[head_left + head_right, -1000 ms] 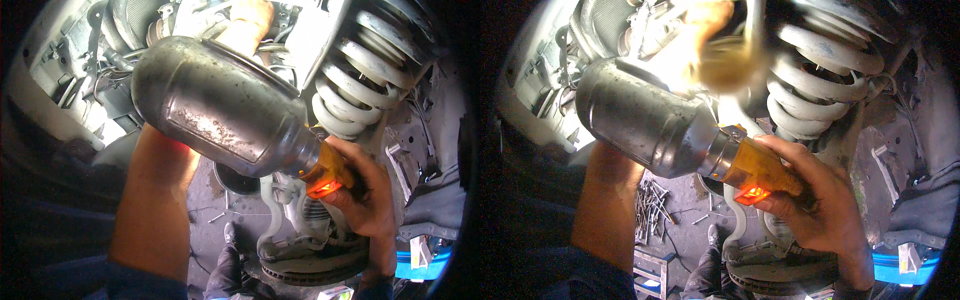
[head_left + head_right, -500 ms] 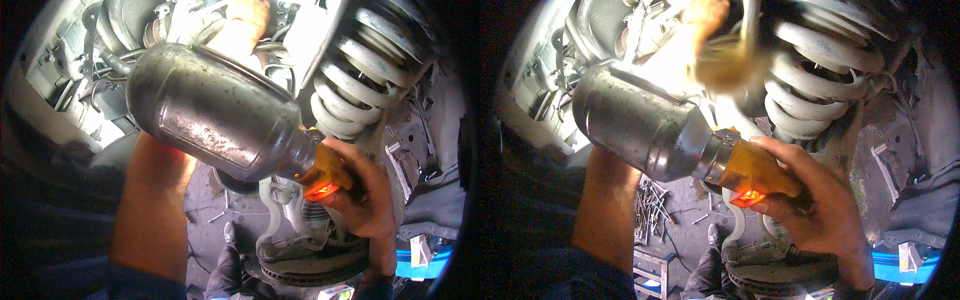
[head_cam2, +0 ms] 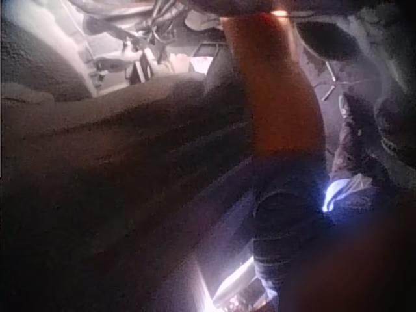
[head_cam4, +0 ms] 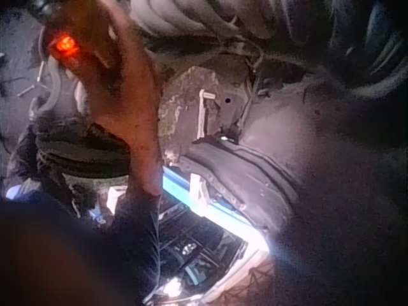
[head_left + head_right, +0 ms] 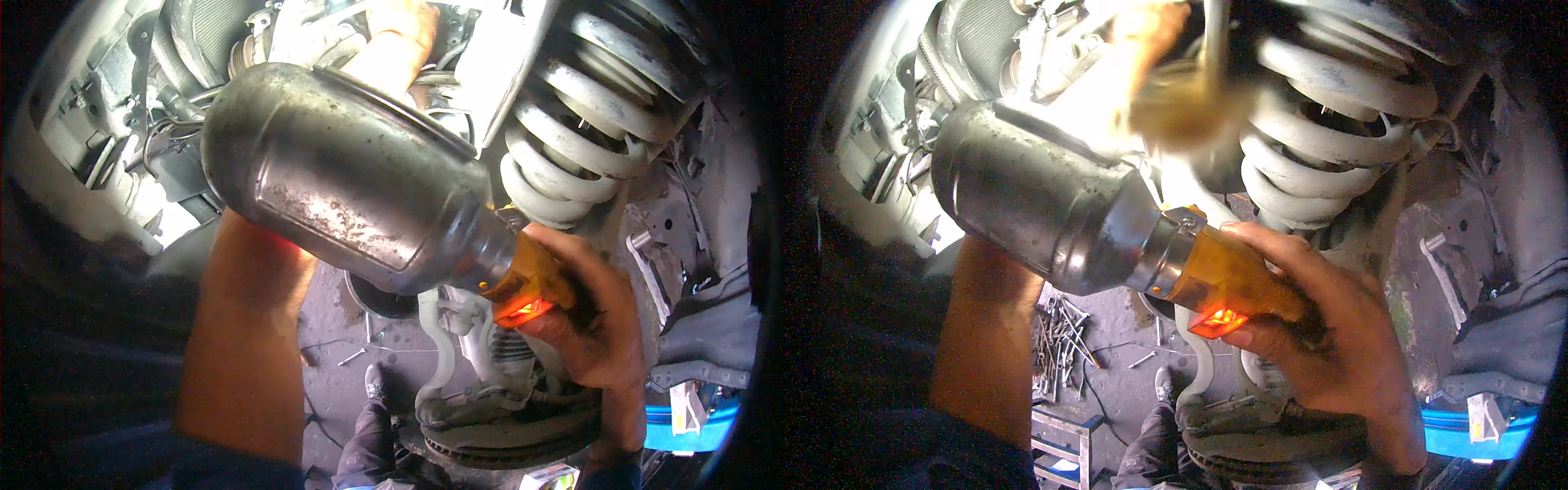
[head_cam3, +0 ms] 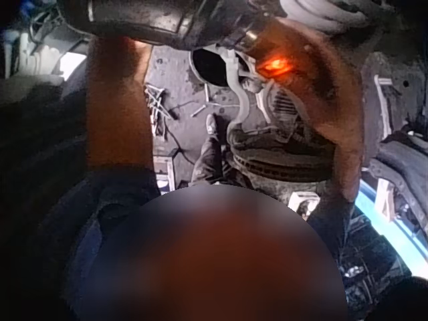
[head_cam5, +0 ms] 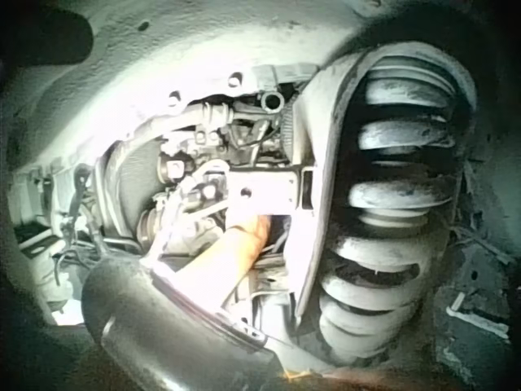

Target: Replacing or repairing internal engine or suspension components of a vehicle using a work light for visibility.

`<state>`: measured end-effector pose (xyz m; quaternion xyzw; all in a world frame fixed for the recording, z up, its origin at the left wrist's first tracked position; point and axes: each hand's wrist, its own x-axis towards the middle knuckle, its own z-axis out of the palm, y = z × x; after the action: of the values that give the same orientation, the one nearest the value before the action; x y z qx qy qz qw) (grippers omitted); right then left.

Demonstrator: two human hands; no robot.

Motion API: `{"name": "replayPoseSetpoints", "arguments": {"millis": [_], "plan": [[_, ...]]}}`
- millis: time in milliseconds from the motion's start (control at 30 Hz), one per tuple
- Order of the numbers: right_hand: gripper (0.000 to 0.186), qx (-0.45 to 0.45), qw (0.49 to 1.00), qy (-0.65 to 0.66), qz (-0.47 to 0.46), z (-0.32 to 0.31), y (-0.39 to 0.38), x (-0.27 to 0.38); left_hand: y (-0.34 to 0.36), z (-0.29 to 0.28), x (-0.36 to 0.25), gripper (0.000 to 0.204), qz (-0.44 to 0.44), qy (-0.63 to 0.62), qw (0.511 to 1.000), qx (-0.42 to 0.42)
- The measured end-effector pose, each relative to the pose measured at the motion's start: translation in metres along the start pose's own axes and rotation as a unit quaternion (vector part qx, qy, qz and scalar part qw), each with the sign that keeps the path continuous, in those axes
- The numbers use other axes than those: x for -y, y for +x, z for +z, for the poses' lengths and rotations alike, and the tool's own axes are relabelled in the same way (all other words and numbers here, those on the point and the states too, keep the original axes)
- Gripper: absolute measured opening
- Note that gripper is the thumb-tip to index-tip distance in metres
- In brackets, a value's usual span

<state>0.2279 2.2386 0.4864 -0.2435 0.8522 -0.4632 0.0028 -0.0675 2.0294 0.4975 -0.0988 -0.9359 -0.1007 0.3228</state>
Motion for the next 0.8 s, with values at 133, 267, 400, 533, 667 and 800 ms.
{"name": "replayPoseSetpoints", "arguments": {"millis": [133, 267, 400, 533, 667, 800], "plan": [[0.069, 0.015, 1.000, -0.003, 0.006, -0.002, 0.000, 0.004, 0.000, 0.001, -0.002, 0.037, 0.000, -0.002, 1.000, 0.003], [0.069, -0.020, 0.999, 0.037, 0.032, 0.000, -0.002, 0.000, 0.001, 0.004, -0.008, 0.037, 0.002, -0.003, 1.000, 0.013], [0.072, -0.014, 1.000, 0.012, 0.020, -0.002, -0.002, -0.001, -0.003, 0.005, -0.010, 0.037, 0.003, -0.007, 1.000, 0.012], [0.073, 0.007, 0.999, 0.043, 0.020, 0.001, 0.001, 0.004, 0.005, 0.001, -0.004, 0.037, 0.004, 0.004, 1.000, 0.011], [0.072, 0.033, 0.999, 0.019, 0.009, -0.001, 0.002, 0.002, 0.004, 0.004, -0.013, 0.036, 0.009, 0.002, 1.000, 0.026], [0.071, 0.017, 0.997, 0.058, 0.050, 0.001, 0.002, 0.001, -0.003, 0.003, -0.012, 0.036, 0.013, 0.001, 1.000, 0.028]]}}
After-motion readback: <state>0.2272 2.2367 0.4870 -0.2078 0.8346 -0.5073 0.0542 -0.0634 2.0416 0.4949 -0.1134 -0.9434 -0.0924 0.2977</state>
